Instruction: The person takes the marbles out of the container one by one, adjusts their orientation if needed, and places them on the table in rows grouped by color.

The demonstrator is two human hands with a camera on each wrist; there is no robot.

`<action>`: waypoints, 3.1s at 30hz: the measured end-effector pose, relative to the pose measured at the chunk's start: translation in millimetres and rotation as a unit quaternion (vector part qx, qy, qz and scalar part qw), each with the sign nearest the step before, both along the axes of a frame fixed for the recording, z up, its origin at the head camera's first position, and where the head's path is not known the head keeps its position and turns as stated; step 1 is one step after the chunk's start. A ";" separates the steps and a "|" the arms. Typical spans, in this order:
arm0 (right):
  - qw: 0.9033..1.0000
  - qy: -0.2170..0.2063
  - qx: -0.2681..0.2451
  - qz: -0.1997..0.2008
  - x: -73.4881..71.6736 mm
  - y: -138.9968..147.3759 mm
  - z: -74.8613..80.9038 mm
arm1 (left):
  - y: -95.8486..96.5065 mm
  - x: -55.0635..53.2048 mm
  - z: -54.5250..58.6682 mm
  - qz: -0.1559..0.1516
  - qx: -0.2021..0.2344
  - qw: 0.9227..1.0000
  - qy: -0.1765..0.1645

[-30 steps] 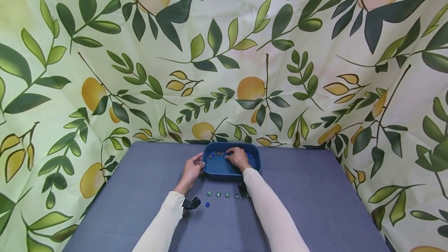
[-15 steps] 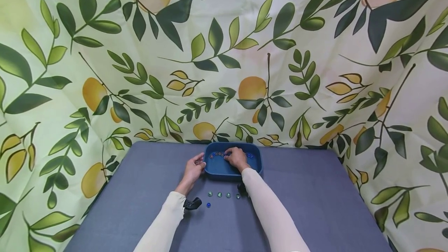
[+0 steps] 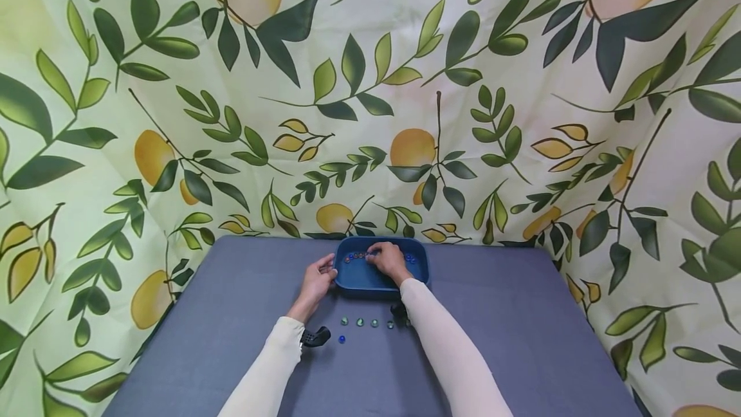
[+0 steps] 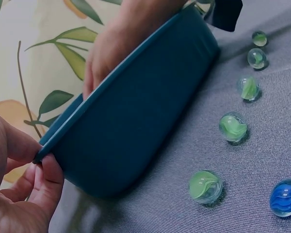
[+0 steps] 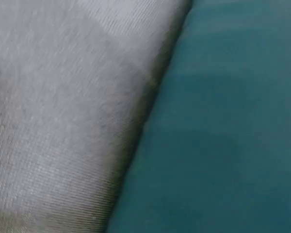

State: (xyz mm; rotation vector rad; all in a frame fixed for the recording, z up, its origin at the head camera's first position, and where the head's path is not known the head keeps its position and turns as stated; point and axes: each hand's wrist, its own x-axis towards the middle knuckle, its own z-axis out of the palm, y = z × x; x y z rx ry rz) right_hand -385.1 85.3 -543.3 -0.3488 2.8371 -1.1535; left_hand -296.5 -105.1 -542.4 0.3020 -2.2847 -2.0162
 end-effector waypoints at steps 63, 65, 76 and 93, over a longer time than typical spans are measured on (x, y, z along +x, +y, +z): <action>0.991 0.033 -0.119 0.060 164.4 23.0 13.7 | -0.3 -4.6 4.1 -0.001 0.001 1.000 0.004; 0.991 0.025 -0.118 0.061 168.9 21.6 9.9 | -0.6 -5.5 3.0 -0.002 0.001 1.000 -0.001; 0.990 0.006 -0.118 0.075 181.9 13.8 -9.8 | -1.0 -2.9 3.8 -0.001 0.010 1.000 -0.009; 0.994 -0.018 -0.072 0.086 177.7 6.7 -29.6 | -1.4 -1.9 5.3 0.000 0.005 1.000 -0.014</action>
